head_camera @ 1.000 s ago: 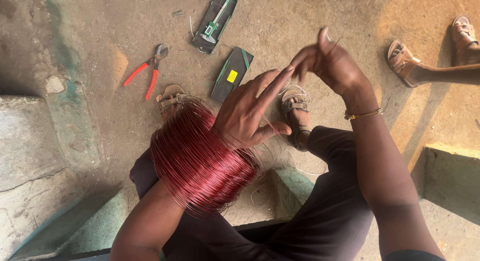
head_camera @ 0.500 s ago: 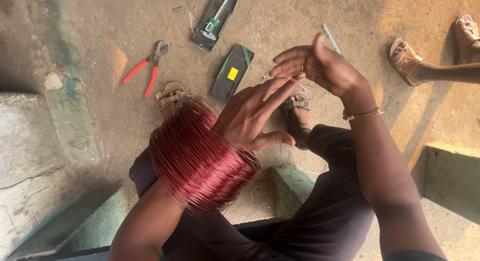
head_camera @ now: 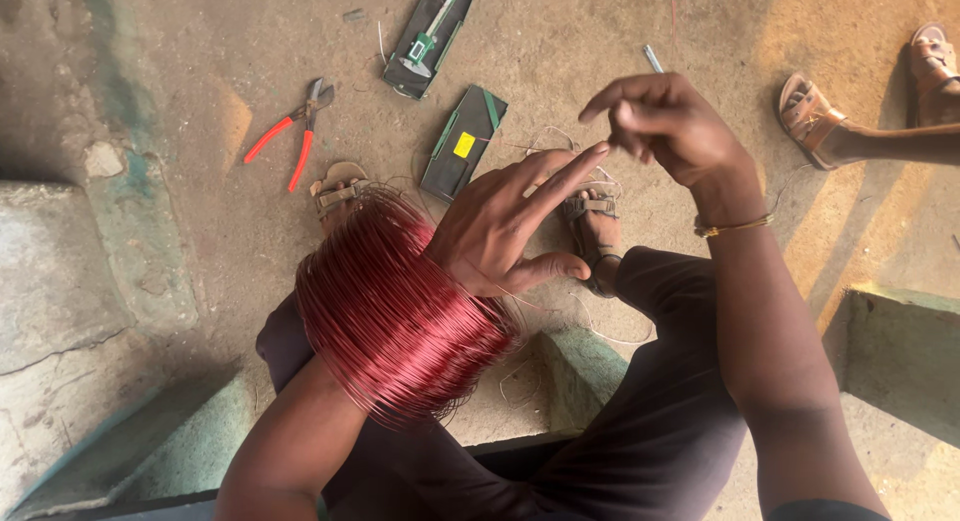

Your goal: The person sits on the ground with a large coil of red enameled wire around one forearm and pulls, winds and arranges the wire by hand, occasionally using pliers lying nearby to cut or grip the wire. Other people sit nearby on chairs while the person continues handling the wire.

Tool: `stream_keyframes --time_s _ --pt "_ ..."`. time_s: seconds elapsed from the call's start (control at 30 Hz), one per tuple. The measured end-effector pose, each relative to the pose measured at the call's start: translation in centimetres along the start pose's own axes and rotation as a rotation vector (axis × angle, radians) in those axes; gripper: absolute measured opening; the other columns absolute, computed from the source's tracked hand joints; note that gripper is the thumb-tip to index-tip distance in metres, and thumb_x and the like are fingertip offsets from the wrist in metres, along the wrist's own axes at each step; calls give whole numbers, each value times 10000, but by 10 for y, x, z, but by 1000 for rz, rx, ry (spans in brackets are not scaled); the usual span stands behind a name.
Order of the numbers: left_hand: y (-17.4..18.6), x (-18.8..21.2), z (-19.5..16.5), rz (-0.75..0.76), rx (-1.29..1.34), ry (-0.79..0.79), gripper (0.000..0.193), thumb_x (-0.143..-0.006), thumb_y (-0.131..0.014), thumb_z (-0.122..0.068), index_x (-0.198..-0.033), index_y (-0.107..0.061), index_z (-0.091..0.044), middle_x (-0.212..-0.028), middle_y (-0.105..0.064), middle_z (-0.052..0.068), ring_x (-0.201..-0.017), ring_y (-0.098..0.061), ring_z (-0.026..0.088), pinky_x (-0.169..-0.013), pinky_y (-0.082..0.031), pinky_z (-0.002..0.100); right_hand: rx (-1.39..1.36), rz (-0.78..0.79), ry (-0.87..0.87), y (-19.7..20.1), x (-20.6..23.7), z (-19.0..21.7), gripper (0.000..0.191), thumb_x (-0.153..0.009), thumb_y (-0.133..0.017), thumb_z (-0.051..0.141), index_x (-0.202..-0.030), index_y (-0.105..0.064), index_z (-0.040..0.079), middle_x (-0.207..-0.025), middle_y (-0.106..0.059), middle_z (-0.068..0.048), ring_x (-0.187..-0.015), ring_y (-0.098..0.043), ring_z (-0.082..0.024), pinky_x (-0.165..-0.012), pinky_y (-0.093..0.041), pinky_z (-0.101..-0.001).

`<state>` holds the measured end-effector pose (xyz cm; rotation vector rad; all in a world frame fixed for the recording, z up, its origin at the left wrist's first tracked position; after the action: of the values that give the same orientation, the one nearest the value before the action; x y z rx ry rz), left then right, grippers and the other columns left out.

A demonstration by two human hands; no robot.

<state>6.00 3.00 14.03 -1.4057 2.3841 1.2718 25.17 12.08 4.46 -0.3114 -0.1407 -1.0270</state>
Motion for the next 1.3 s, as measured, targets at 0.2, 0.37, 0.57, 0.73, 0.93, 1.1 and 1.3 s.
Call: stream_keyframes --time_s 0.2,0.37,0.57,0.73,0.93,1.1,1.3 --pt "-8 1 3 14 -50 18 916 -1005 -396 -792 -1660 -286 -161 -1412 -597 146 -1038 -709 248 -867 -629 378 52 -340 5 14 -7 4 366 -1054 -713 276 -1173 -679 -69 -688 -494 1 -621 -474 -121 -768 -532 -326" --pt "-15 5 8 4 -65 18 918 -1013 -373 -805 -1664 -283 -164 -1362 -598 142 -990 -707 236 -835 -638 374 116 -319 31 -2 -9 20 628 -999 -584 500 -1362 -546 -11 -1189 -685 -101 -1086 -687 -186 -968 -551 -344" --pt "-23 3 20 18 -48 107 884 -959 -576 -707 -1593 -357 -130 -1392 -593 202 -991 -719 280 -763 -618 371 -78 157 60 -37 -2 24 980 -931 -439 831 -1328 -625 -46 -1217 -704 -161 -1046 -689 -209 -1022 -544 -373" --pt "-14 4 19 17 -53 128 854 -986 -621 -662 -1605 -365 -134 -1382 -607 165 -1051 -724 290 -874 -617 405 58 -58 217 -5 4 31 605 -1039 -654 534 -1027 -686 -70 -691 -562 -72 -564 -472 -130 -741 -524 -341" --pt "-14 -1 16 59 -49 144 851 -985 -625 -656 -1610 -379 -134 -1386 -616 155 -1106 -721 294 -912 -617 403 687 -612 72 36 9 21 311 -1013 -711 248 -1075 -739 -56 -924 -765 -145 -839 -728 -171 -768 -543 -307" --pt "-16 0 15 64 -49 132 927 -919 -643 -698 -1596 -376 -124 -1367 -621 172 -1097 -715 309 -894 -608 410 650 -627 14 33 5 16 561 -1007 -706 361 -1339 -571 -70 -1210 -704 -160 -1040 -716 -223 -837 -582 -350" --pt "-26 3 25 65 -11 163 866 -928 -655 -655 -1508 -469 -40 -1324 -625 222 -1042 -717 312 -839 -608 404 223 -190 16 -14 -7 14 767 -1035 -507 595 -1394 -565 -80 -1270 -690 -196 -1157 -689 -266 -1019 -549 -387"
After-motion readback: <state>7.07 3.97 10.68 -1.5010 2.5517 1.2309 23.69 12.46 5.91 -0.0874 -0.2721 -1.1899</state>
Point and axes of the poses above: each hand's wrist, its own x-axis away from the middle knuckle, its own y-axis out of the back of the hand, z = x × y, the point moved 9 cm from there along -x, towards the middle knuckle
